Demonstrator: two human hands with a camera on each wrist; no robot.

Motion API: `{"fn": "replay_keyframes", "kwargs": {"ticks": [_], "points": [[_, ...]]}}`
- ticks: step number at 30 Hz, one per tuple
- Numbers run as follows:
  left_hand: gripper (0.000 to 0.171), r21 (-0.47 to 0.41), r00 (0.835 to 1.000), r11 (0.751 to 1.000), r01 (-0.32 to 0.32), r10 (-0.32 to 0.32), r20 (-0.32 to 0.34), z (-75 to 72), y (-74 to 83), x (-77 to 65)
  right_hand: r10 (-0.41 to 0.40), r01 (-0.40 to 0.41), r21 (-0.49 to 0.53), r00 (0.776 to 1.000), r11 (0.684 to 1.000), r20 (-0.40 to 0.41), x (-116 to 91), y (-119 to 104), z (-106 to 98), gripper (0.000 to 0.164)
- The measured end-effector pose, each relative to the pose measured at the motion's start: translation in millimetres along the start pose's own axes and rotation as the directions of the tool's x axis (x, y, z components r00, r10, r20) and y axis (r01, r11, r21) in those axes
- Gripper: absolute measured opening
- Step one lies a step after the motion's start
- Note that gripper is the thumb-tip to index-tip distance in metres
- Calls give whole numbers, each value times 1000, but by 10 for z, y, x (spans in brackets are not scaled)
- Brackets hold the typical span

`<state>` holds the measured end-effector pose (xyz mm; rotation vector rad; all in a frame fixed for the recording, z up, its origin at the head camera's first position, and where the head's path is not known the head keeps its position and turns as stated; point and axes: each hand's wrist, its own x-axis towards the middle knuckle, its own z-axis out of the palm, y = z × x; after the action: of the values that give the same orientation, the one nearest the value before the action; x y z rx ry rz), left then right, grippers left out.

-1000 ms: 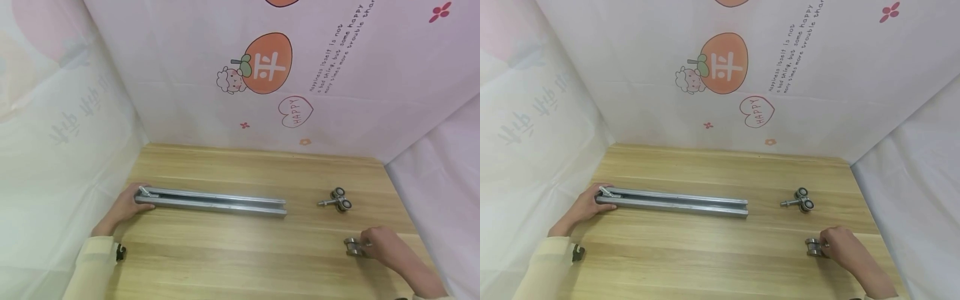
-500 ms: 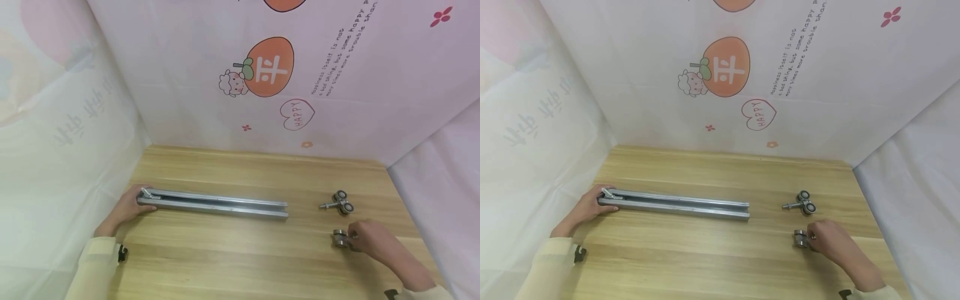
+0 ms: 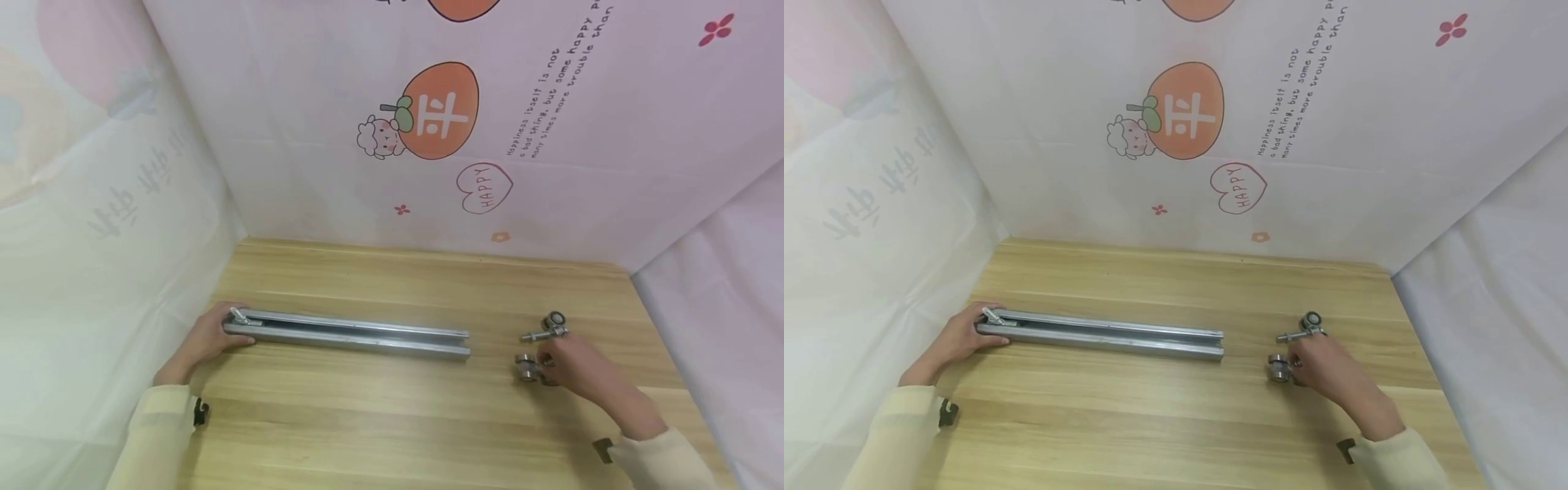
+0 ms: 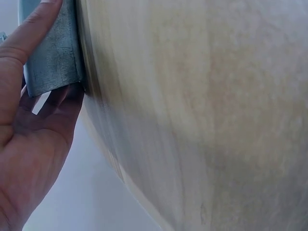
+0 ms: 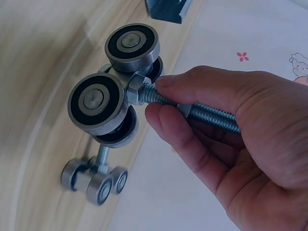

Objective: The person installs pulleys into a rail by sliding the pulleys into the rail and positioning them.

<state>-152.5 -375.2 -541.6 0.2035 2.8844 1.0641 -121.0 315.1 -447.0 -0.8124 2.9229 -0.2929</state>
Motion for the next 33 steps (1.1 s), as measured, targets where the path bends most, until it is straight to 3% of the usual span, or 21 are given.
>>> {"fn": "replay_keyframes", "kwargs": {"ticks": [6,12,24,33], "points": [[79,16,1000,1000,5,-5,6,-7,14,21,-25,24,29,1000,999,6,160,-56,30,19],[79,18,1000,1000,7,-7,6,2,-13,37,9,-11,77,1000,997,24,283,-122,56,17],[77,8,1000,1000,-3,3,-8,-25,-20,42,-3,2,90,1000,996,9,554,-178,226,17],[76,15,1000,1000,-3,4,-7,-10,-58,47,7,-8,70,1000,998,16,649,-227,302,14]]}}
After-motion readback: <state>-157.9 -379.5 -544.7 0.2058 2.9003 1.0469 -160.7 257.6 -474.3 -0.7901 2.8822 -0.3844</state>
